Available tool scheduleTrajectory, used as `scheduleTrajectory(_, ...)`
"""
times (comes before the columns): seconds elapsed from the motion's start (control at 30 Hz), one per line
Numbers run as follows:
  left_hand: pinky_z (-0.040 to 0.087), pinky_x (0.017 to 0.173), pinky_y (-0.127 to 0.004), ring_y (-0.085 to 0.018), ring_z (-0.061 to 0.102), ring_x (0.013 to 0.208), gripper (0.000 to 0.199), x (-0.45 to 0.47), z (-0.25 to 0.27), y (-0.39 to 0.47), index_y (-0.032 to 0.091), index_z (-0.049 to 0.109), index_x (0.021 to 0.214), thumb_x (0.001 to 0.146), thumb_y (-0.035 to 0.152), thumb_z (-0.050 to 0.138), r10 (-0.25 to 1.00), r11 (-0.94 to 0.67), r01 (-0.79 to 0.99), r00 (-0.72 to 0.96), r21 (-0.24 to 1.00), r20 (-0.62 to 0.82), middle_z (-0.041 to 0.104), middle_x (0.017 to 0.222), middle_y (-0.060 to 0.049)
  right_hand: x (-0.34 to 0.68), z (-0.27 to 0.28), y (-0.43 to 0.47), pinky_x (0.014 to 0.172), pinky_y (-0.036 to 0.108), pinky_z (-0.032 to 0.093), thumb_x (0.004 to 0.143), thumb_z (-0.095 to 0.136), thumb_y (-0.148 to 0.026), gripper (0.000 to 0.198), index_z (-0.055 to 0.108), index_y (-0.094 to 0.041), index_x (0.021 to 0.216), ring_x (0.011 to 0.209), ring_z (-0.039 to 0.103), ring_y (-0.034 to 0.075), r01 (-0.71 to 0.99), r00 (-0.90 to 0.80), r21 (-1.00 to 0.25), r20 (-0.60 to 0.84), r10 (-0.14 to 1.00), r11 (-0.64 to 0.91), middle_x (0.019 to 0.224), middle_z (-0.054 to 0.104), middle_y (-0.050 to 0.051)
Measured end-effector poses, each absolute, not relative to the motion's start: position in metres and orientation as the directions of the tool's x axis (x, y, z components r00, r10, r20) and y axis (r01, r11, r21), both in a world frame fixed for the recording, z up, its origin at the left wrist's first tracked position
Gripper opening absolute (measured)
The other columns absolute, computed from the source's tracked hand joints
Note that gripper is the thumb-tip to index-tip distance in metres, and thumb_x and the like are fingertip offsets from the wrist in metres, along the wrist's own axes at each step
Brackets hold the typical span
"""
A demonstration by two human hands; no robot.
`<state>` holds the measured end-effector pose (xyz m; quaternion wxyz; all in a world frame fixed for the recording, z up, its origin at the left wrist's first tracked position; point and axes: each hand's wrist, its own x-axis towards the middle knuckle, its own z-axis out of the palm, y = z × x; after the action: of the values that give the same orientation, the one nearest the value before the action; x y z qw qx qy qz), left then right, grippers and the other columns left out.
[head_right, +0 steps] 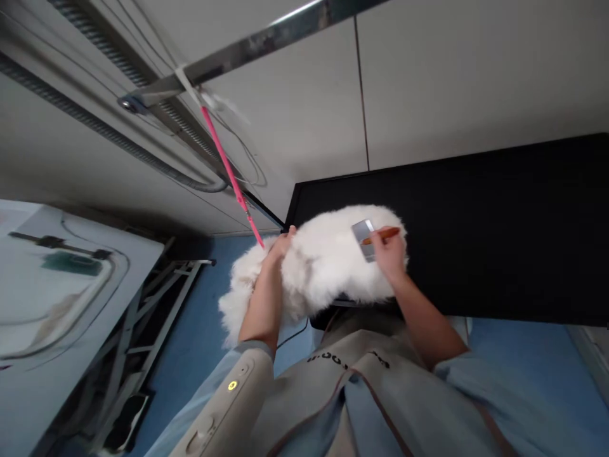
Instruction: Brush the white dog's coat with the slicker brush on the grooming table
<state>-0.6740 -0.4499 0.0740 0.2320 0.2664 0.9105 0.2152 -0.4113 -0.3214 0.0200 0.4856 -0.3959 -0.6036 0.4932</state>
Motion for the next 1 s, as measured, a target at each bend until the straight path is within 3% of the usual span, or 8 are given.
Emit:
scheduleTrajectory(0.1, 0.049, 0.103, -0.032, -0.026, 0.063, 0.12, 0.05, -0.652, 0.068, -0.432, 0.005, 0.07, 0.119, 0.103, 0.042, 0.04, 0.668, 0.586, 0.524, -0.744, 0.618, -0.003, 0.07, 0.125, -0.018, -0.372, 0.024, -0.304, 0.083, 0.04, 0.054, 0.083, 0.066, -0.05, 0.029, 0.058, -0.023, 0.085, 0.083, 0.065, 0.023, 0.071, 0.017, -0.963, 0.26, 0.965, 0.258, 0.086, 0.067, 0.006)
scheduleTrajectory(0.2, 0.042, 0.114, -0.035, -0.022, 0.057, 0.129, 0.043, -0.616, 0.06, -0.4, 0.012, 0.07, 0.124, 0.103, 0.035, 0.041, 0.836, 0.254, 0.762, -0.482, 0.596, 0.261, 0.064, 0.136, -0.014, -0.373, 0.021, -0.32, 0.082, 0.041, 0.056, 0.083, 0.064, -0.055, 0.031, 0.057, -0.025, 0.084, 0.084, 0.067, 0.024, -0.043, -0.219, -0.973, 0.229, 0.948, 0.225, 0.086, 0.069, 0.007)
scheduleTrajectory(0.3, 0.042, 0.112, -0.041, -0.029, 0.057, 0.129, 0.043, -0.591, 0.06, -0.373, 0.012, 0.068, 0.127, 0.1, 0.04, 0.051, 0.911, 0.375, 0.832, -0.412, 0.409, 0.001, 0.063, 0.137, -0.017, -0.373, 0.015, -0.313, 0.078, 0.041, 0.056, 0.078, 0.068, -0.06, 0.038, 0.054, -0.024, 0.083, 0.079, 0.067, 0.024, -0.077, -0.309, -0.992, 0.118, 0.944, 0.099, 0.079, 0.067, 0.004)
scheduleTrajectory(0.43, 0.048, 0.099, -0.04, -0.033, 0.064, 0.117, 0.052, -0.588, 0.078, -0.352, 0.012, 0.071, 0.12, 0.103, 0.05, 0.039, 0.853, 0.501, 0.855, -0.463, 0.132, -0.24, 0.07, 0.121, -0.018, -0.355, 0.02, -0.292, 0.088, 0.043, 0.054, 0.082, 0.066, -0.054, 0.033, 0.054, -0.023, 0.087, 0.086, 0.066, 0.022, 0.002, 0.153, -0.972, 0.234, 0.96, 0.237, 0.085, 0.065, 0.004)
scheduleTrajectory(0.6, 0.049, 0.092, -0.034, -0.031, 0.068, 0.112, 0.048, -0.582, 0.102, -0.345, 0.015, 0.075, 0.112, 0.104, 0.042, 0.037, 0.839, 0.488, 0.87, -0.444, 0.072, -0.315, 0.073, 0.112, -0.018, -0.373, 0.022, -0.319, 0.08, 0.04, 0.058, 0.08, 0.066, -0.055, 0.032, 0.057, -0.024, 0.081, 0.08, 0.068, 0.024, -0.139, -0.403, -0.986, 0.143, 0.904, 0.094, 0.08, 0.07, 0.004)
scheduleTrajectory(0.7, 0.05, 0.093, -0.036, -0.031, 0.068, 0.112, 0.048, -0.579, 0.109, -0.354, 0.014, 0.074, 0.115, 0.103, 0.038, 0.035, 0.804, 0.552, 0.834, -0.531, 0.004, -0.265, 0.073, 0.114, -0.019, -0.37, 0.014, -0.311, 0.082, 0.044, 0.058, 0.074, 0.07, -0.059, 0.04, 0.054, -0.024, 0.084, 0.08, 0.07, 0.026, -0.177, -0.352, -0.984, 0.03, 0.935, -0.035, 0.081, 0.072, 0.005)
scheduleTrajectory(0.83, 0.051, 0.094, -0.036, -0.031, 0.069, 0.112, 0.051, -0.586, 0.113, -0.366, 0.012, 0.074, 0.119, 0.104, 0.037, 0.033, 0.752, 0.62, 0.782, -0.614, -0.057, -0.241, 0.072, 0.115, -0.021, -0.371, 0.013, -0.325, 0.088, 0.046, 0.056, 0.08, 0.068, -0.053, 0.032, 0.055, -0.024, 0.087, 0.087, 0.07, 0.026, -0.2, -0.143, -0.974, 0.139, 0.98, 0.109, 0.088, 0.072, 0.007)
scheduleTrajectory(1.0, 0.051, 0.099, -0.037, -0.032, 0.065, 0.121, 0.041, -0.616, 0.114, -0.373, 0.01, 0.073, 0.122, 0.1, 0.028, 0.045, 0.656, 0.707, 0.702, -0.694, -0.079, -0.296, 0.069, 0.123, -0.022, -0.403, 0.01, -0.349, 0.077, 0.042, 0.058, 0.078, 0.065, -0.062, 0.038, 0.054, -0.026, 0.081, 0.08, 0.068, 0.025, -0.243, -0.474, -0.97, 0.133, 0.87, 0.015, 0.08, 0.07, 0.006)
